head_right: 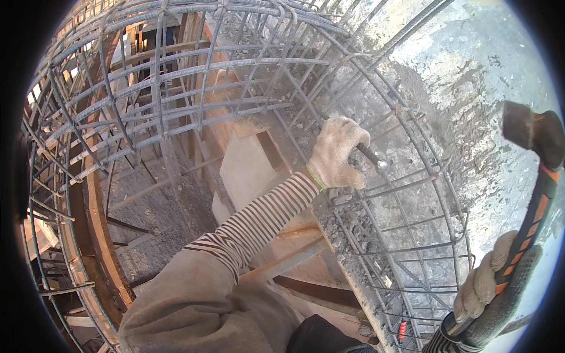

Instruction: The person uses a hammer to strike a metal rebar peg into a concrete and steel structure.

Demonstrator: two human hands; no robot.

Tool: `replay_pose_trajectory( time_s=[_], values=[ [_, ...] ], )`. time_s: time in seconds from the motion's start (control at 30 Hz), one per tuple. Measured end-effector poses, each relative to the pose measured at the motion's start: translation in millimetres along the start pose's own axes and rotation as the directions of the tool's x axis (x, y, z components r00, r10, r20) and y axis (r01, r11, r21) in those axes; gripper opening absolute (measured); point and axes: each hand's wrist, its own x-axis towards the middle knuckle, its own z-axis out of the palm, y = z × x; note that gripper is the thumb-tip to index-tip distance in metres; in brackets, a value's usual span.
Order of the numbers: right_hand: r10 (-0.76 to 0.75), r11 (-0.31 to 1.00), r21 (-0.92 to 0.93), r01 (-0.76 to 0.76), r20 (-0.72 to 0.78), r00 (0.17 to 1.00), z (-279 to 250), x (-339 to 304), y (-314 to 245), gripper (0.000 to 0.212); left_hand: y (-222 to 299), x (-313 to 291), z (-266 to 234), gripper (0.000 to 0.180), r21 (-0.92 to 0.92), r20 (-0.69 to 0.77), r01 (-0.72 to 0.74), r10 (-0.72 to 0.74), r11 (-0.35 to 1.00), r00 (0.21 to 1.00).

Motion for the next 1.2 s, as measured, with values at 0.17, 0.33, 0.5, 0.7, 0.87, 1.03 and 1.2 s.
replay_pose_trajectory(
  time_s=[0.17, 0.33, 0.5, 0.7, 0.87, 1.03, 1.2],
  values=[
    [-0.16, 0.987, -0.009, 0.162, 0.114, 0.98, -4, 45, 38, 0.038, 5, -2, 1, 0.055, 0.104, 0.054, 0.063, -0.069, 0.993, 0.996],
    [0.297, 0.898, -0.224, -0.38, -0.331, 0.896, 54, 32, 73, 0.048, 13, -27, -11, 0.099, 0.23, 0.037, 0.212, -0.226, 0.95, 0.973],
    [-0.082, 0.996, -0.005, 0.087, 0.286, 0.955, 5, 16, -6, 0.041, 30, -18, 2, 0.104, 0.138, 0.064, 0.225, -0.236, 0.965, 0.97],
    [0.232, 0.96, -0.09, -0.267, -0.286, 0.93, 42, 30, 113, 0.038, 13, -29, -8, 0.071, 0.21, 0.056, 0.149, -0.164, 0.966, 0.985],
    [0.004, 0.999, -0.043, -0.007, -0.067, 0.998, 40, -3, 61, 0.047, 17, -32, -3, 0.105, 0.186, 0.096, 0.186, -0.206, 0.965, 0.974],
    [-0.256, 0.967, -0.015, 0.256, 0.031, 0.966, 38, 18, 45, 0.042, 23, -29, 7, 0.103, 0.124, 0.138, 0.172, -0.189, 0.977, 0.972],
    [0.449, 0.88, 0.02, -0.475, -0.368, 0.814, 34, 20, 102, 0.046, 16, -25, -7, 0.105, 0.194, 0.176, 0.114, -0.149, 0.974, 0.973]
  ],
)
